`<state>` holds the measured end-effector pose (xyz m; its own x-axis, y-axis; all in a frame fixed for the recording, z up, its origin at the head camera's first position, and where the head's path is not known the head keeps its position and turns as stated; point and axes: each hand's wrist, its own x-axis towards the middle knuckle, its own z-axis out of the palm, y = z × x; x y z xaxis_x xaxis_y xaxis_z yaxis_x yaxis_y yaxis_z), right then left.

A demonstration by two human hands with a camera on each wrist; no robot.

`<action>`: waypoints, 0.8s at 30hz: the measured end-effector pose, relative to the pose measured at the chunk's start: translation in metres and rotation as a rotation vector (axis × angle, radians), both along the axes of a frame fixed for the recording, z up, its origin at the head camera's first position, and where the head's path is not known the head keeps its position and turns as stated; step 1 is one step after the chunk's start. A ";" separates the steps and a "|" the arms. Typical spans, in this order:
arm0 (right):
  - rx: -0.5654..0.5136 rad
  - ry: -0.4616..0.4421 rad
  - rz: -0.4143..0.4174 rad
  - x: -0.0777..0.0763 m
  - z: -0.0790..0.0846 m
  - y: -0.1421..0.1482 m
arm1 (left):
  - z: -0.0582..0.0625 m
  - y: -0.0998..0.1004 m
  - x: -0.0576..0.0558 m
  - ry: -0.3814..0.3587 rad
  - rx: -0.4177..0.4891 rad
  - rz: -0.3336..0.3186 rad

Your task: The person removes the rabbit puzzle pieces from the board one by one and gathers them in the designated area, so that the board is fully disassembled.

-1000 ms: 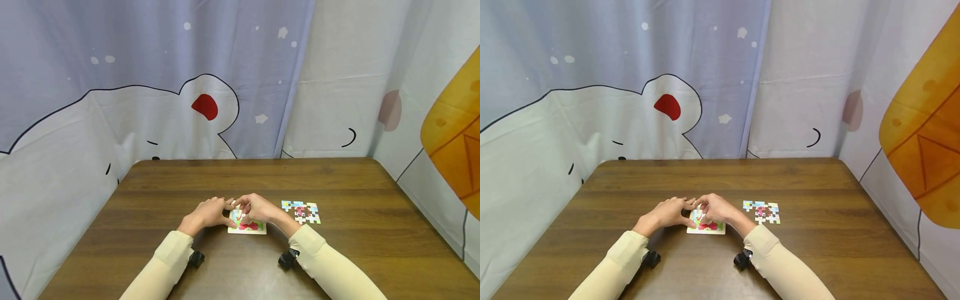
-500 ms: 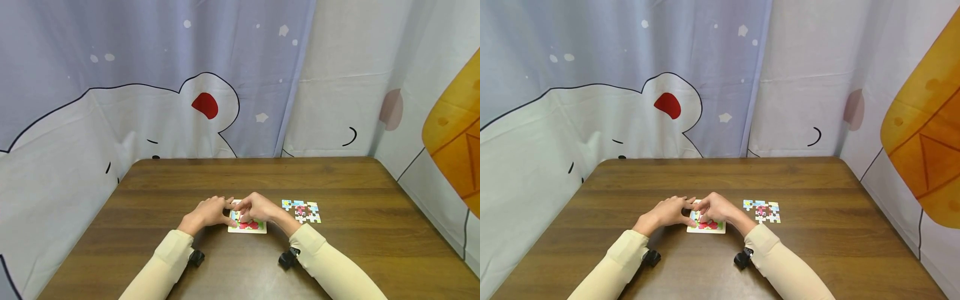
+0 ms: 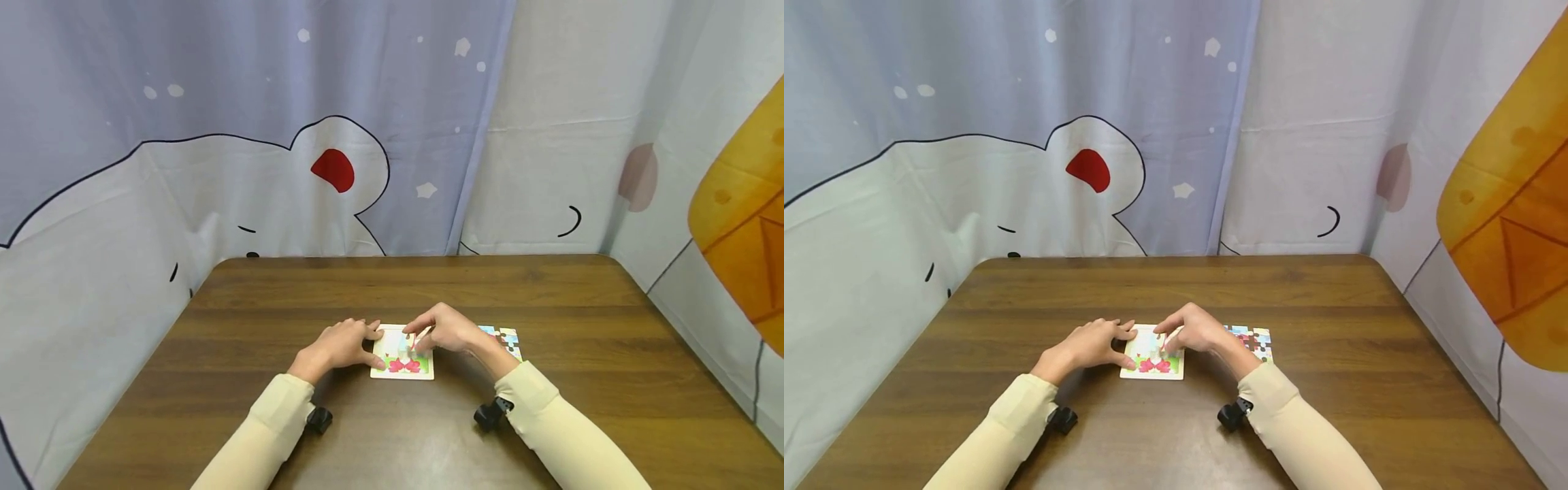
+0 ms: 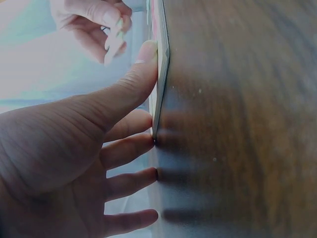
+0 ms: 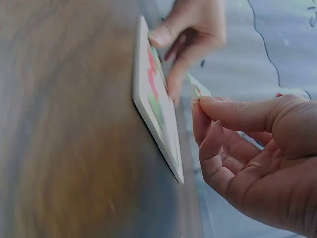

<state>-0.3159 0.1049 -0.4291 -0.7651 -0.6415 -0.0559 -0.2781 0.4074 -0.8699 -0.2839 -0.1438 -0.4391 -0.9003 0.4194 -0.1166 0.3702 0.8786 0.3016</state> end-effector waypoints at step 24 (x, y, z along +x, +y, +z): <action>0.046 -0.061 -0.167 -0.006 0.008 0.090 | 0.000 0.000 0.002 0.010 0.026 -0.017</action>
